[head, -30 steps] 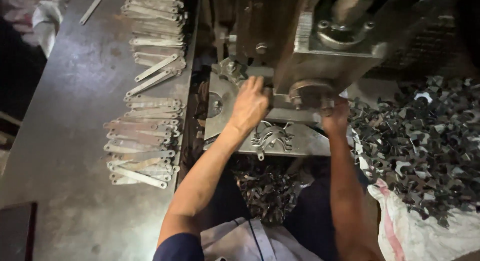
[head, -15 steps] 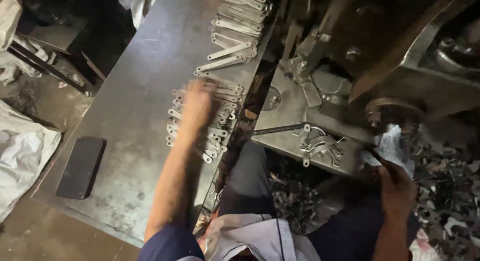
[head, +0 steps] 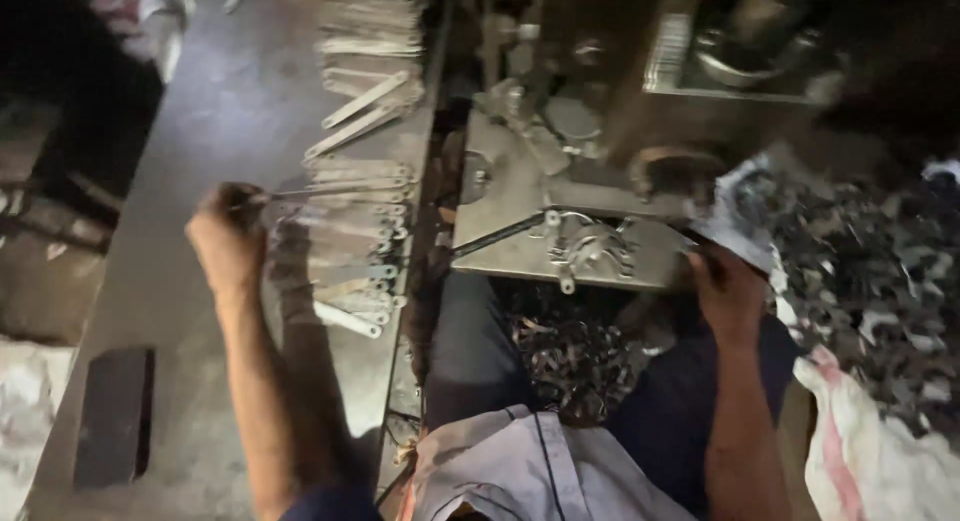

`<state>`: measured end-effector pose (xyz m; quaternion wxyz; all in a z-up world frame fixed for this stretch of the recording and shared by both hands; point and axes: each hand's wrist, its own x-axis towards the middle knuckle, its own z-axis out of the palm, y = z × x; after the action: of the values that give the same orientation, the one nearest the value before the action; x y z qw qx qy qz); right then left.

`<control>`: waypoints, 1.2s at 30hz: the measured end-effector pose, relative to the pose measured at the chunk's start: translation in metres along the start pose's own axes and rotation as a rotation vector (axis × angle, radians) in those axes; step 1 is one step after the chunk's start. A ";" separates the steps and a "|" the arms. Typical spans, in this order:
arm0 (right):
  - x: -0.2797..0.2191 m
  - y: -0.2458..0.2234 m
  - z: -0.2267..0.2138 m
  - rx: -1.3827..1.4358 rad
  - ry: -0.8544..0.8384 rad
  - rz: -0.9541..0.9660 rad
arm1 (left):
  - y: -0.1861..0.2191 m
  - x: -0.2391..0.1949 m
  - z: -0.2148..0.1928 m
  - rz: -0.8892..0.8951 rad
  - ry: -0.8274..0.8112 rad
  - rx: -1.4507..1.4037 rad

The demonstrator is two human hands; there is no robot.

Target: Operating a manual stamping press to process small metal components.

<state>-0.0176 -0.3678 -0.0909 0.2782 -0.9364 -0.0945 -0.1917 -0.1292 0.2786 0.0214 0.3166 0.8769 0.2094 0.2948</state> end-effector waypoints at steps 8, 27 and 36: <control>0.002 -0.043 -0.019 0.185 -0.264 0.167 | 0.188 -0.039 -0.009 0.503 0.028 -0.022; 0.087 -0.050 -0.004 0.577 -0.314 0.007 | 0.244 -0.064 0.262 0.043 -0.303 -0.886; 0.122 0.100 0.094 1.412 -0.171 0.125 | 0.244 -0.049 0.268 0.807 -0.309 0.228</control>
<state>0.1506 -0.3898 -0.1612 0.8203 -0.5480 -0.1637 0.0058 0.0524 -0.0378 0.0002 0.1052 0.9514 -0.1682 0.2354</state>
